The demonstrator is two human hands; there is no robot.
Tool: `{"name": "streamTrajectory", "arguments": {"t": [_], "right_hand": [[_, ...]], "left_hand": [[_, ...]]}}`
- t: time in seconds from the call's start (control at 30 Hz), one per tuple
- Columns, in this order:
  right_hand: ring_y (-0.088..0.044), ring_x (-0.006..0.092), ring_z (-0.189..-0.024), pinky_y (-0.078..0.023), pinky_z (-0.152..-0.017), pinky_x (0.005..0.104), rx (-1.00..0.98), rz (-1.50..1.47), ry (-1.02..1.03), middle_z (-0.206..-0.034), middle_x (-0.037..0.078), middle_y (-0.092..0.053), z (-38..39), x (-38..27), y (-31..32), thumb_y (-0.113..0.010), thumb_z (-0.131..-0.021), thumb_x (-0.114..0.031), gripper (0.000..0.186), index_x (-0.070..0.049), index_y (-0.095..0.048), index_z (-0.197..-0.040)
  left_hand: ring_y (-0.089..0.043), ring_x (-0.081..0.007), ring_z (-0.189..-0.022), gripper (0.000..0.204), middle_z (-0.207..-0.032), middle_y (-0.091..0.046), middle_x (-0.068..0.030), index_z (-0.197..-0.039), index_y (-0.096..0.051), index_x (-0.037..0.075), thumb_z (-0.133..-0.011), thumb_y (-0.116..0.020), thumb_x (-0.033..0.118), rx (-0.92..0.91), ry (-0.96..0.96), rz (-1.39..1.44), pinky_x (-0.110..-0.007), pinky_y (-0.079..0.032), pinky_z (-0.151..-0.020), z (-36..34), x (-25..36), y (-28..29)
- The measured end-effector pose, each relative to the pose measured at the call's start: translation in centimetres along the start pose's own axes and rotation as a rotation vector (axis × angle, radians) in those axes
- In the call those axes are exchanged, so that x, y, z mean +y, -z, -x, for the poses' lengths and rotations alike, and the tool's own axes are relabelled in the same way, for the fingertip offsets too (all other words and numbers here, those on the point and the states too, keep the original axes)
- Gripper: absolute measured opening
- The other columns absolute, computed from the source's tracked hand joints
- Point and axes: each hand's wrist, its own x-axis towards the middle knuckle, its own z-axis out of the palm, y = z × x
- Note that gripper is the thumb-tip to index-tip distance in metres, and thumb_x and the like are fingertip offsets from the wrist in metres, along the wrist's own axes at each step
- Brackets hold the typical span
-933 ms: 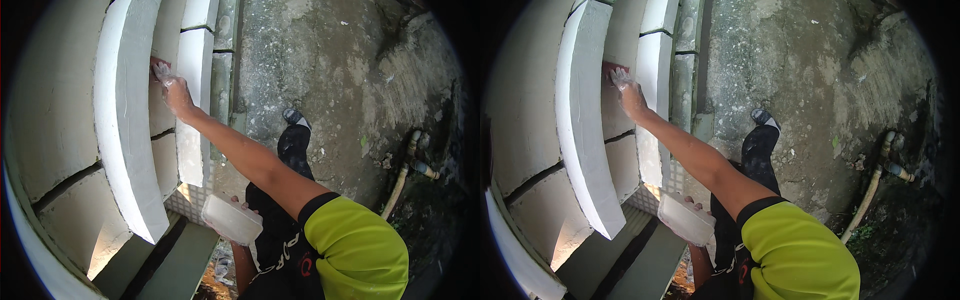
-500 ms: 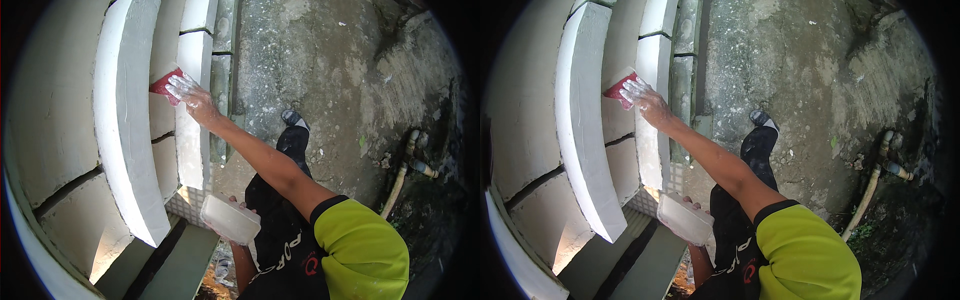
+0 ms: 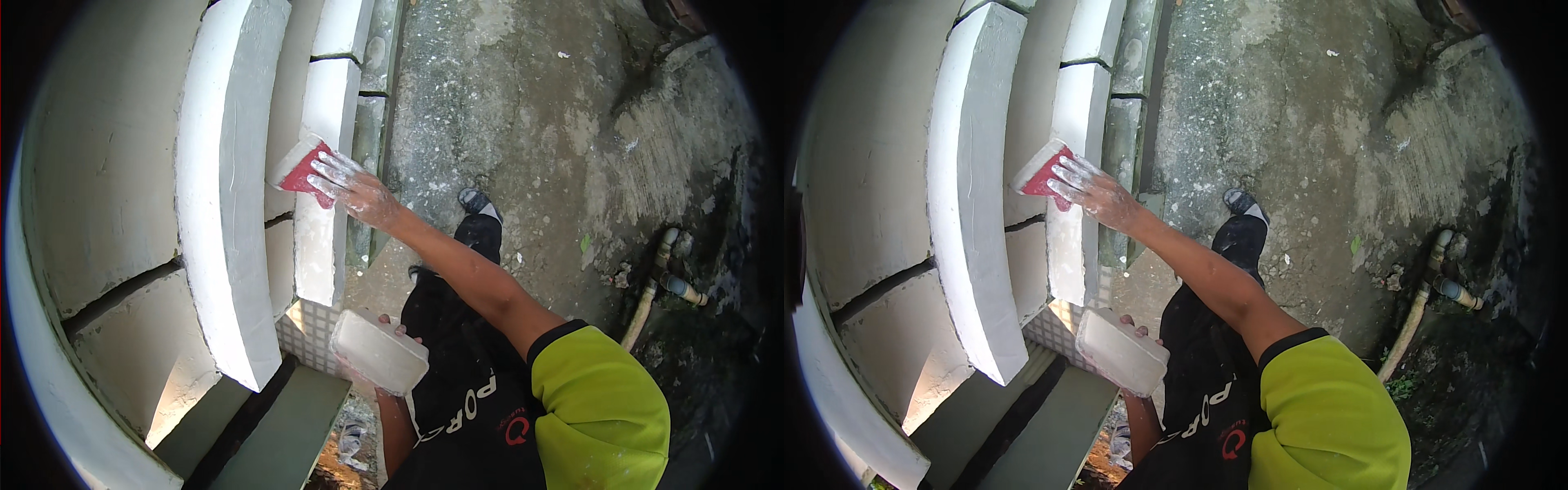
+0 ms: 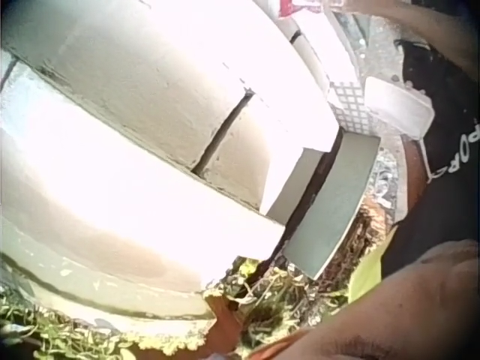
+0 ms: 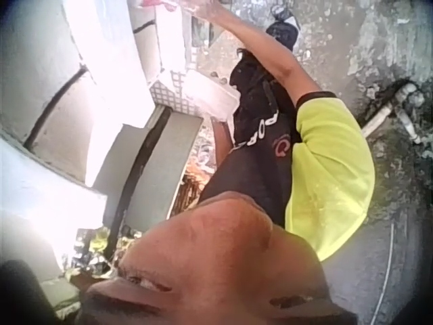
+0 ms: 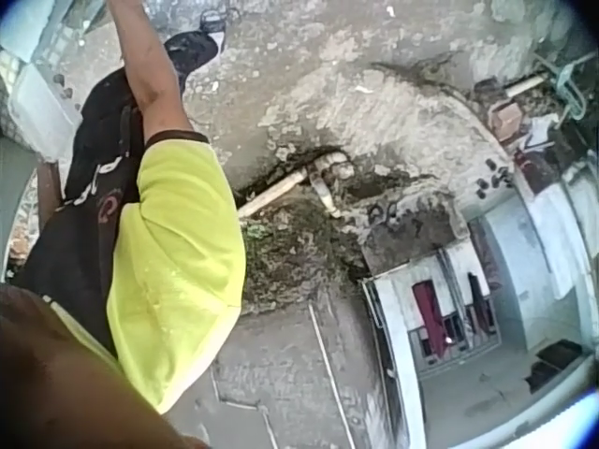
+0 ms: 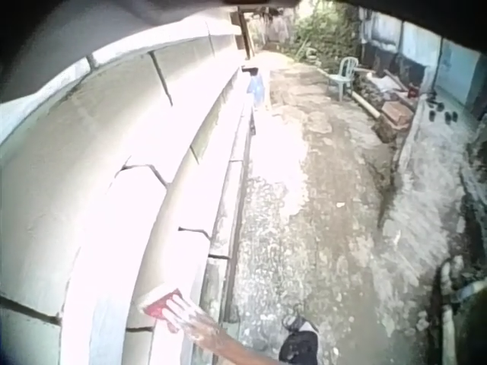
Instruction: The person is applying white putty or plaster to cracks in a wall using a scraper.
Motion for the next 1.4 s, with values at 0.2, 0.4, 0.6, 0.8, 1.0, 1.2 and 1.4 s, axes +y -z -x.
{"name": "streamTrajectory", "arguments": {"t": [0.2,0.4,0.6,0.8,1.0,1.2,1.4], "right_hand": [[-0.053,0.0405,-0.113,-0.047,-0.098,0.0388,0.016,-0.148,-0.437,-0.122,0.023,-0.055,-2.4,-0.4,-2.9,-0.052,-0.076,0.010,0.057,-0.006,-0.049,-0.131],[-0.053,0.0391,-0.114,-0.044,-0.100,0.0414,-0.383,-0.465,-0.718,-0.125,0.029,-0.050,-2.8,-6.4,-6.3,-0.049,-0.077,0.008,0.064,-0.007,-0.041,-0.138],[-0.061,0.0337,-0.070,-0.048,-0.066,0.0418,-0.258,-0.505,-0.867,-0.074,0.019,-0.062,2.0,-9.6,-4.3,-0.055,-0.075,0.005,0.019,0.003,-0.060,-0.094],[-0.051,0.0237,-0.051,-0.042,-0.054,0.0403,0.195,-0.344,-0.935,-0.057,0.016,-0.054,-5.3,-6.0,-7.9,-0.059,-0.078,-0.003,0.010,0.006,-0.054,-0.081],[-0.040,0.0111,-0.055,-0.038,-0.051,0.0338,0.048,-0.474,-0.970,-0.057,0.005,-0.052,-3.3,-6.6,-1.3,-0.063,-0.083,-0.010,0.016,0.004,-0.057,-0.077],[-0.051,0.0061,-0.065,-0.044,-0.057,0.0270,0.088,-0.355,-1.265,-0.077,-0.002,-0.062,8.9,-7.7,13.8,-0.062,-0.088,-0.009,0.017,0.000,-0.064,-0.102],[-0.058,0.0067,-0.071,-0.049,-0.062,0.0246,0.421,-0.365,-1.274,-0.090,0.001,-0.064,15.7,-10.3,26.6,-0.060,-0.088,-0.008,0.019,-0.001,-0.063,-0.105]], "left_hand": [[-0.040,-0.0367,-0.112,0.075,-0.129,-0.036,-0.0113,-0.137,-0.037,0.021,-0.081,-0.048,0.069,-0.018,-0.056,0.003,-0.070,-0.031,-0.095,-0.2,-1.7,-1.4],[-0.040,-0.0342,-0.110,0.077,-0.129,-0.036,-0.0105,-0.138,-0.033,0.020,-0.081,-0.050,0.069,0.009,-0.097,0.034,-0.068,-0.034,-0.095,0.3,-3.2,-2.6],[-0.042,-0.0307,-0.114,0.077,-0.129,-0.037,-0.0062,-0.139,-0.029,0.016,-0.083,-0.056,0.060,-0.072,-0.041,-0.048,-0.064,-0.032,-0.101,1.1,-2.9,-2.2],[-0.043,-0.0315,-0.114,0.078,-0.130,-0.037,-0.0068,-0.140,-0.029,0.016,-0.082,-0.056,0.061,-0.058,-0.033,-0.033,-0.064,-0.032,-0.101,1.6,-3.3,-1.7],[-0.043,-0.0344,-0.113,0.077,-0.132,-0.037,-0.0082,-0.141,-0.029,0.019,-0.083,-0.052,0.063,-0.093,-0.031,-0.073,-0.065,-0.033,-0.099,2.9,-2.2,-1.6],[-0.043,-0.0425,-0.119,0.086,-0.142,-0.034,-0.0148,-0.145,-0.027,0.021,-0.080,-0.040,0.076,-0.144,0.113,-0.161,-0.071,-0.030,-0.096,1.8,-1.7,-2.0],[-0.049,-0.0434,-0.112,0.089,-0.136,-0.041,-0.0165,-0.144,-0.028,0.019,-0.078,-0.041,0.077,-0.051,0.279,-0.418,-0.071,-0.035,-0.092,-2.4,-3.7,-2.2]]}}
